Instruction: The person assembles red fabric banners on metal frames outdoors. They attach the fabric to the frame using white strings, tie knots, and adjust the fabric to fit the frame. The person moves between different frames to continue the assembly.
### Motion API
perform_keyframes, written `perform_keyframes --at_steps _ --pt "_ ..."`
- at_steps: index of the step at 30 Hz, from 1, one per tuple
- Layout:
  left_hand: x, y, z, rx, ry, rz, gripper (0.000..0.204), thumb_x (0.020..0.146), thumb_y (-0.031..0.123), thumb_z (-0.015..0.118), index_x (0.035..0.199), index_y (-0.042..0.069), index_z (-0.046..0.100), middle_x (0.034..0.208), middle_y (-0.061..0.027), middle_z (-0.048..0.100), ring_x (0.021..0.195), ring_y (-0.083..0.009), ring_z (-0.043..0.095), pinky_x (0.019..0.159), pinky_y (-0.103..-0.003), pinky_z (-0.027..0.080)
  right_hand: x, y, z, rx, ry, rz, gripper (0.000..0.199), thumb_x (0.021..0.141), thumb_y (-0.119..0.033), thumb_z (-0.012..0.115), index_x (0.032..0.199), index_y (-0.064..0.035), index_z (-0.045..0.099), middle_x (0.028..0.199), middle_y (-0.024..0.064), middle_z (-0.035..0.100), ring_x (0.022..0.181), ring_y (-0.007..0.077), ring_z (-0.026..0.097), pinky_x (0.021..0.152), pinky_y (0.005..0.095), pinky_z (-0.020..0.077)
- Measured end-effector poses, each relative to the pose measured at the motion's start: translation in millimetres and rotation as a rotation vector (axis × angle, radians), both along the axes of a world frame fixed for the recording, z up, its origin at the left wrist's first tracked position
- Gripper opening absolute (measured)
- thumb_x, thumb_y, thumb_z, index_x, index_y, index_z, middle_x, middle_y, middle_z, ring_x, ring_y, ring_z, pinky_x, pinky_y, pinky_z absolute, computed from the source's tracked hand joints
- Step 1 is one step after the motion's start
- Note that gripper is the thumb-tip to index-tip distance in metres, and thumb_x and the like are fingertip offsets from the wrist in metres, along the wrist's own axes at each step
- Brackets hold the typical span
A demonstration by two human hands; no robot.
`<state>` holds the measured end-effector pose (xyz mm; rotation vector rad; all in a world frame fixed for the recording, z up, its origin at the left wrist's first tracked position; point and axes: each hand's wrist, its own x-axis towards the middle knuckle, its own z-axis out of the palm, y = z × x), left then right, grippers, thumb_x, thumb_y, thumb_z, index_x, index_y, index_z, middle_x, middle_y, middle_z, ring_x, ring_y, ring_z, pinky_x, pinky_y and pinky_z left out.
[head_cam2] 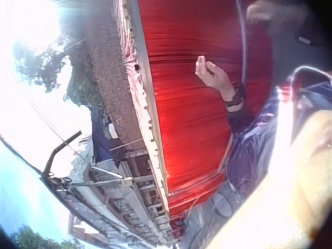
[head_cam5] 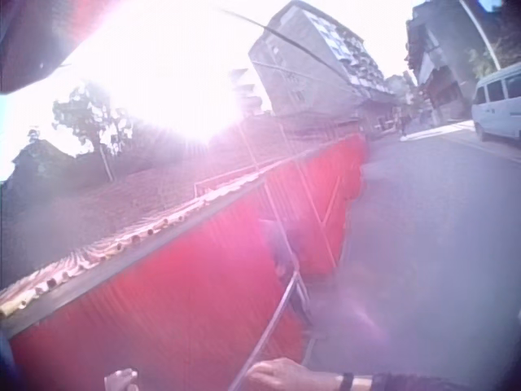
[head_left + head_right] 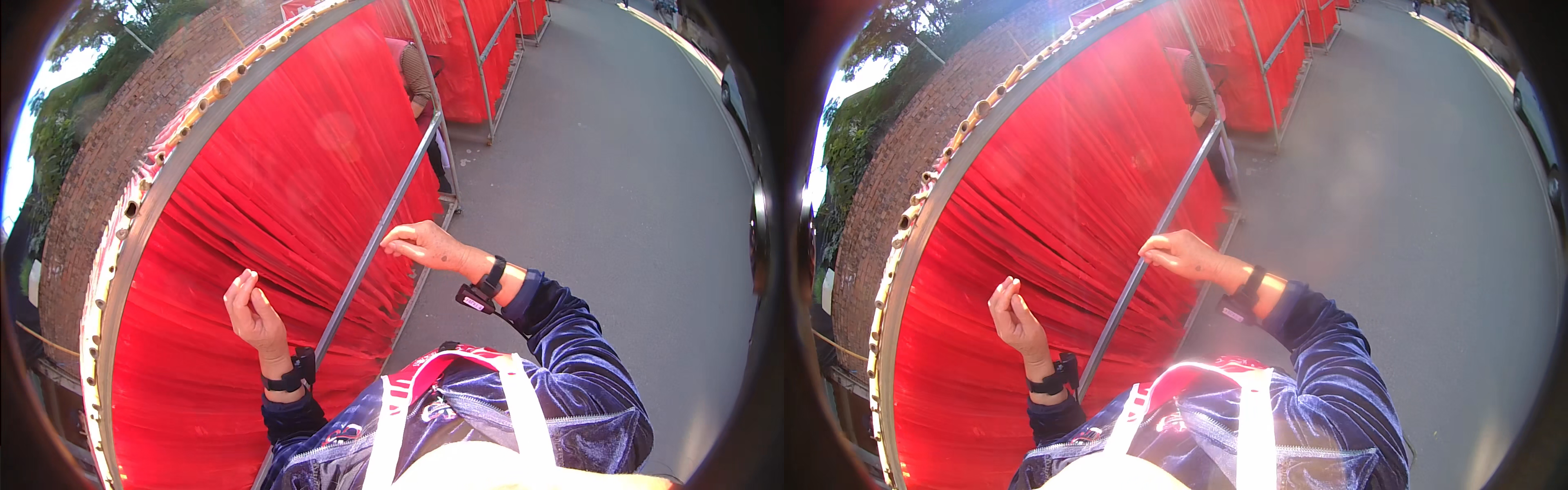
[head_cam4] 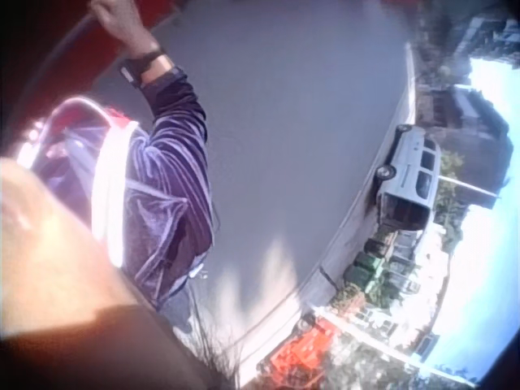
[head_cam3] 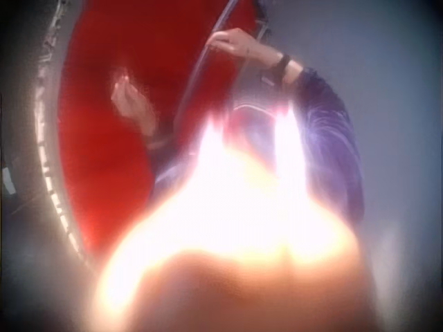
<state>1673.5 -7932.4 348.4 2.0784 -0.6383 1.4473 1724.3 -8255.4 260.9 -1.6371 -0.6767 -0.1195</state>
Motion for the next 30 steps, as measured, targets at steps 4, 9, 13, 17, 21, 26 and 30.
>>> perform_keyframes --at_steps 4,9,13,17,21,26,30 --pt "38.2 -48.9 -13.3 -0.18 0.158 -0.31 0.01 0.096 -0.004 0.047 0.094 -0.005 0.056 0.094 -0.0141 0.061 0.082 -0.0209 0.062 0.075 -0.032 0.055 36.9 9.9 16.0 -0.036 -0.063 0.27 0.021 0.096 -0.018 0.059 0.108 -0.002 0.066 0.091 0.0082 0.071 0.085 0.017 0.067 0.077 0.0301 0.0529" --pt "100.2 -171.8 -106.9 -0.157 1.198 -0.737 0.024 0.103 0.015 0.047 0.1 -0.003 0.062 0.084 -0.0056 0.065 0.076 -0.0115 0.062 0.07 -0.025 0.051 49.4 -49.2 -38.2 -0.218 0.111 0.392 0.029 0.096 -0.027 0.06 0.103 -0.0005 0.068 0.082 0.0102 0.069 0.079 0.0147 0.065 0.07 0.0331 0.0514" --pt "130.3 -273.1 -153.4 -0.015 1.524 -0.927 0.022 0.101 0.016 0.052 0.104 -0.002 0.064 0.089 -0.0043 0.066 0.081 -0.0108 0.063 0.074 -0.025 0.052 37.1 -164.4 -106.2 -0.113 0.435 0.071 0.03 0.097 -0.028 0.059 0.106 -0.0016 0.069 0.09 0.0062 0.071 0.085 0.0147 0.067 0.078 0.0298 0.054" --pt "177.2 -354.5 -173.7 0.238 1.572 -1.02 0.022 0.099 0.017 0.057 0.105 -0.003 0.065 0.09 -0.0037 0.068 0.083 -0.0114 0.066 0.076 -0.025 0.053 19.1 -290.6 -165.9 0.16 0.648 -0.296 0.028 0.098 -0.026 0.059 0.108 -0.0022 0.068 0.097 0.0068 0.07 0.089 0.0143 0.067 0.08 0.0294 0.0552" --pt "220.5 -464.3 -199.1 0.227 1.581 -0.993 0.023 0.099 0.018 0.057 0.105 -0.002 0.066 0.091 -0.0049 0.069 0.083 -0.0116 0.066 0.077 -0.027 0.053 4.2 -414.5 -201.6 0.308 0.667 -0.59 0.025 0.098 -0.024 0.058 0.105 -0.0023 0.068 0.094 0.0064 0.07 0.086 0.0149 0.067 0.079 0.0299 0.0556" --pt "246.6 -629.5 -206.3 0.306 1.606 -1.034 0.027 0.099 0.023 0.058 0.106 -0.002 0.067 0.091 -0.0048 0.069 0.084 -0.0122 0.065 0.077 -0.027 0.053 3.3 -561.5 -218.8 0.371 0.709 -0.845 0.025 0.094 -0.023 0.059 0.102 -0.001 0.069 0.091 0.0075 0.071 0.08 0.0139 0.068 0.073 0.0284 0.0557" --pt "270.8 -751.1 -199.7 0.483 1.543 -1.072 0.026 0.098 0.021 0.058 0.106 -0.002 0.067 0.09 -0.0046 0.069 0.083 -0.0113 0.064 0.076 -0.027 0.053 21.1 -658.1 -224.8 0.309 0.769 -0.907 0.025 0.093 -0.024 0.061 0.101 -0.001 0.069 0.088 0.007 0.071 0.078 0.0134 0.067 0.072 0.0278 0.0552"
